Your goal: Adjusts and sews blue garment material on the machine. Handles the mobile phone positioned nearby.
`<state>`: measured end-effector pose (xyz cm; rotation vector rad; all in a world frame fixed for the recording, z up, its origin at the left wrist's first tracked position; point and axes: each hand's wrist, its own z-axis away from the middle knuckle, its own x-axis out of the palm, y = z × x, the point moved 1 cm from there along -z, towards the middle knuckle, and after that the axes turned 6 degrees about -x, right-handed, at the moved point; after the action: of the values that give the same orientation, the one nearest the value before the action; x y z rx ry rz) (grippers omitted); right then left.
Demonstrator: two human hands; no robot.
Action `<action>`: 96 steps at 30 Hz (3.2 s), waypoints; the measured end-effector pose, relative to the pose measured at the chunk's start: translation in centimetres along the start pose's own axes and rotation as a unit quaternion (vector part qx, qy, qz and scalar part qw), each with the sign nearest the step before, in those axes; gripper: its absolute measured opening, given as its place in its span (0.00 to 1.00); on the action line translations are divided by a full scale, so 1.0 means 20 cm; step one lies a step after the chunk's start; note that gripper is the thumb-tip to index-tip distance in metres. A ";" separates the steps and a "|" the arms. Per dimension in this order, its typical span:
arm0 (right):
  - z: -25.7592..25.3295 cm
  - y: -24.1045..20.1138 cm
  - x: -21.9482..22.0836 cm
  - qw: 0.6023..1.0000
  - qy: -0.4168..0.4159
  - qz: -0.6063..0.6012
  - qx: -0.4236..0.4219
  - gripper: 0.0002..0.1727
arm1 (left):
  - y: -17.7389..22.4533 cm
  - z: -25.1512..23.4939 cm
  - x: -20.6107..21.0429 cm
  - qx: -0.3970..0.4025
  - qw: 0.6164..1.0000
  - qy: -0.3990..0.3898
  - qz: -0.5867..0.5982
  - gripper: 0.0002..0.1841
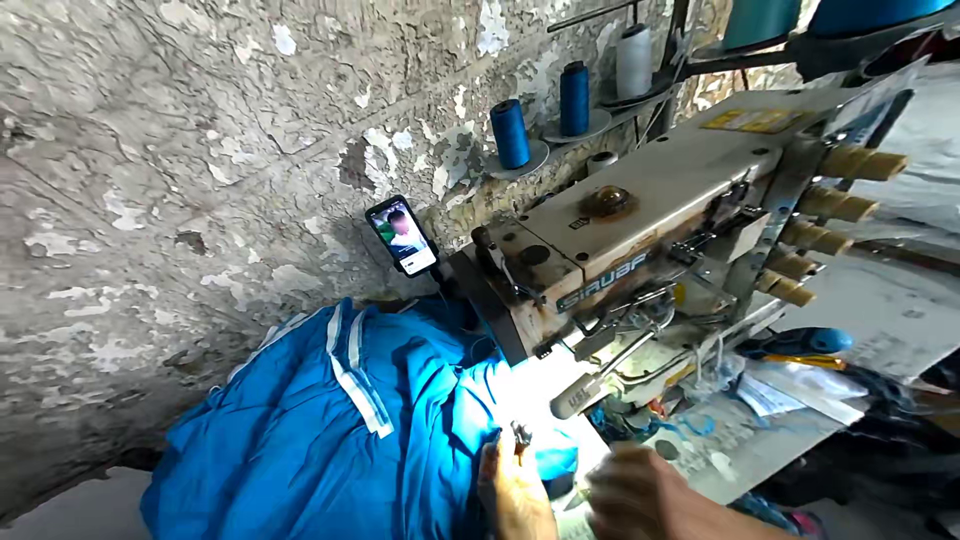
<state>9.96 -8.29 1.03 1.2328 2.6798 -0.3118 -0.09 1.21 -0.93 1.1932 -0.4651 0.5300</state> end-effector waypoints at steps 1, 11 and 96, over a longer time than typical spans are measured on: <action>0.07 0.13 0.09 1.000 -0.006 0.017 -0.002 0.07 | -0.01 0.00 -0.01 -0.005 1.000 0.000 0.018 0.15; 0.16 0.30 0.34 0.960 0.021 -0.108 0.258 0.16 | 0.00 0.00 0.01 -0.002 1.000 -0.012 0.022 0.14; 0.06 0.32 0.20 0.924 -0.080 -0.160 0.336 0.13 | 0.11 -0.15 -0.12 0.307 0.847 -0.230 -0.368 0.08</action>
<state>12.36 -1.50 -1.78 0.8171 2.6945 -1.4065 -3.09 4.25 -1.56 2.0051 -0.1939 -0.3279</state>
